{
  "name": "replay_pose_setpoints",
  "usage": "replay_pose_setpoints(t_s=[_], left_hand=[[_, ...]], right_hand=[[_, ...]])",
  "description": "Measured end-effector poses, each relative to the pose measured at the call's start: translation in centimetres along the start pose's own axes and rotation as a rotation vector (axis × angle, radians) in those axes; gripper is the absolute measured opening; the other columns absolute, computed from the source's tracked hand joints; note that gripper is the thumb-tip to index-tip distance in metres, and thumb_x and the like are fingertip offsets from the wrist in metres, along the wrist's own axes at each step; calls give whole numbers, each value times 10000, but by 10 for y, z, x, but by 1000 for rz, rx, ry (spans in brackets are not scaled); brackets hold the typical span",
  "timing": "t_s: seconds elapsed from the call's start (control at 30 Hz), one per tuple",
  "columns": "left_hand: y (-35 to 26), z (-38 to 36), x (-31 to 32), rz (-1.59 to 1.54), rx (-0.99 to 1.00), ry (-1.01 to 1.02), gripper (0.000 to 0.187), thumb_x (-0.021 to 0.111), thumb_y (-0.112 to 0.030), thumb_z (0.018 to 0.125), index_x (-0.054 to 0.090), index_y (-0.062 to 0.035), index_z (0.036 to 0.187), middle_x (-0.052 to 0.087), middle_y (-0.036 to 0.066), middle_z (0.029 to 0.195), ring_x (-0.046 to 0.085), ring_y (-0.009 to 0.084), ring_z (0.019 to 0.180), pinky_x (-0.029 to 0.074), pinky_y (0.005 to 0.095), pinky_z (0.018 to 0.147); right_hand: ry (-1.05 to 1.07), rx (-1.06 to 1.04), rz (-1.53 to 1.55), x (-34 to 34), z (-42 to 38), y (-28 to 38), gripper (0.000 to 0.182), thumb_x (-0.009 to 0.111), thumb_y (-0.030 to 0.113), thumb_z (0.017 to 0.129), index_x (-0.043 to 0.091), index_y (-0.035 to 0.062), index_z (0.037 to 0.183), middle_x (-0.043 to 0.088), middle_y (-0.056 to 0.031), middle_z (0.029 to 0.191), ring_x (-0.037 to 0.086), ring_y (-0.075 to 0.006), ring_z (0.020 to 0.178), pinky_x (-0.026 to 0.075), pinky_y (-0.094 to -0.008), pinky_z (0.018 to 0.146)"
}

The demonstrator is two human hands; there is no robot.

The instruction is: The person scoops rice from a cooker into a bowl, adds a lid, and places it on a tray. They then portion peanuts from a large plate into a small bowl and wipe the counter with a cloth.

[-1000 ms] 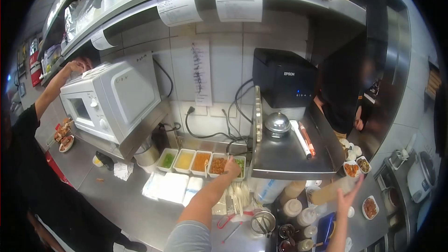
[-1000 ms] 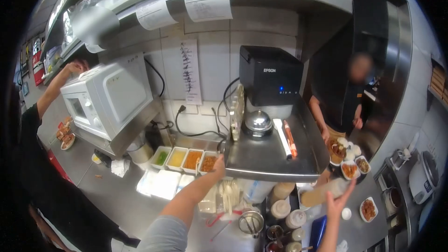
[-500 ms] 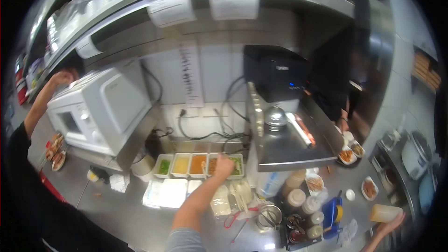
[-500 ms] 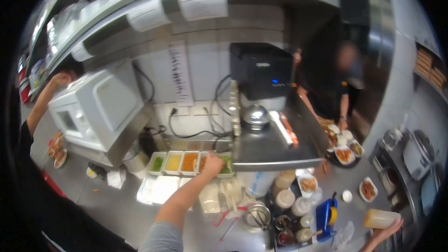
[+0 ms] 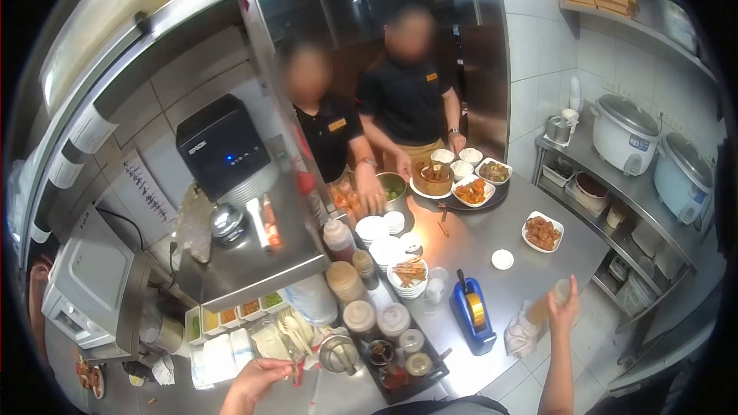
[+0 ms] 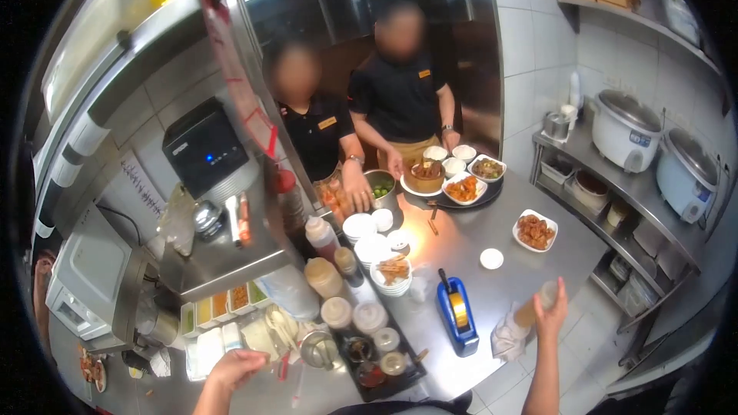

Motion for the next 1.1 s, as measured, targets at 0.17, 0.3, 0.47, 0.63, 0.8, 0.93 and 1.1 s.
replay_pose_setpoints(t_s=[0.17,0.3,0.47,0.63,0.8,0.93,1.1], left_hand=[[-58,-31,105,-143,11,283,238,672,-39,766,631,44,985,655,145,913,618,192,880,464,280,823],[-146,-33,203,229,20,326,286,703,-140,759,646,-5,1004,661,102,928,620,146,860,477,253,804],[-206,35,342,481,425,561,313,693,-268,768,669,-49,990,672,63,920,608,105,843,463,248,797],[-214,133,455,605,697,528,222,711,-230,743,698,-75,902,681,64,853,619,102,810,476,246,743],[-188,214,524,794,758,241,156,718,-211,616,711,-112,736,668,90,744,640,250,730,493,340,715],[-139,291,569,917,821,242,122,669,-211,656,705,-110,716,655,114,726,632,269,691,497,384,678],[-109,309,586,948,682,226,148,731,-224,638,715,-132,752,678,54,778,641,197,726,462,385,757]], right_hand=[[149,-51,52,39,18,-44,684,717,115,680,406,51,1286,517,-193,1181,528,-337,1048,418,-366,895],[81,-55,59,44,26,-68,781,740,152,657,341,41,1319,500,-188,1171,518,-328,1038,400,-379,911],[228,194,263,75,2,-90,887,767,158,592,277,11,1316,493,-176,1136,514,-275,1023,396,-367,905],[413,314,433,92,1,-97,739,752,112,581,368,-2,1203,554,-142,1024,553,-254,940,433,-353,846],[510,322,502,110,7,-98,711,743,122,580,394,6,1189,571,-146,1016,572,-255,926,450,-357,837],[693,365,449,112,33,-86,665,724,173,602,453,37,1194,591,-136,1078,587,-240,985,461,-351,850],[1022,467,159,125,40,-108,675,689,358,603,475,43,1161,623,-213,960,611,-345,893,484,-383,790]])
Point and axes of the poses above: each hand's wrist, its own z-axis towards the middle knuckle, its own x-axis out of the palm, y = z × x, the point moved 7 cm from there along z, towards the middle knuckle
